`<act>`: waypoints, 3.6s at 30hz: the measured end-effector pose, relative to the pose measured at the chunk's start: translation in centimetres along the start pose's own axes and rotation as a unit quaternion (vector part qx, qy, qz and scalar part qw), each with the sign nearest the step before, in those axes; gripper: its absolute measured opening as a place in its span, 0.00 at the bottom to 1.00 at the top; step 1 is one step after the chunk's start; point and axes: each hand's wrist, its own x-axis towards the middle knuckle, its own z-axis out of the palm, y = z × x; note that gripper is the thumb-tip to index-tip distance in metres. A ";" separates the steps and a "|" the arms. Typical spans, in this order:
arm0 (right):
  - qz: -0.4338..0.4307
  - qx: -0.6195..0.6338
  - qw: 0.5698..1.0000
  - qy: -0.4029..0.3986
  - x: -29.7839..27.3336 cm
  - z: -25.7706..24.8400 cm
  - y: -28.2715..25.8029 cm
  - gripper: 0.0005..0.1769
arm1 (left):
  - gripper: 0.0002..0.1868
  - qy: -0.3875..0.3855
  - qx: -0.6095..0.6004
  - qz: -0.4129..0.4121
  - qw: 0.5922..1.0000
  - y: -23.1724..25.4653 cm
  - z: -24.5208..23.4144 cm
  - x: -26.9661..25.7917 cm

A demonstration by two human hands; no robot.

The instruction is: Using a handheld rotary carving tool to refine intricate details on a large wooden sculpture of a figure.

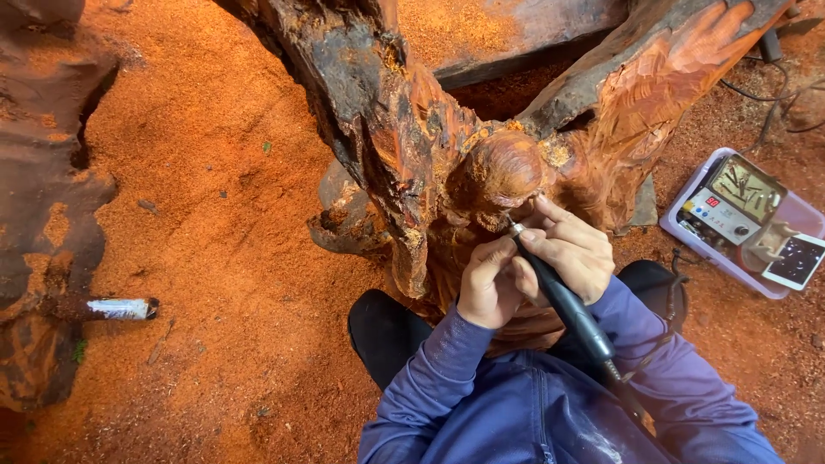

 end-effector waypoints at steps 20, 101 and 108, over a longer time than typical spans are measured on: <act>0.012 -0.016 0.999 -0.030 -0.3 -0.8 -1.1 0.17 | 0.13 -0.033 0.027 0.006 0.999 2.2 4.1 -1.4; 0.178 0.156 0.968 -0.078 2.6 -2.3 2.9 0.11 | 0.13 0.021 -0.027 0.053 0.998 -0.2 5.8 1.1; 0.159 0.175 0.969 -0.068 2.7 -2.4 3.3 0.11 | 0.11 0.015 -0.007 0.060 0.998 -1.1 4.8 1.3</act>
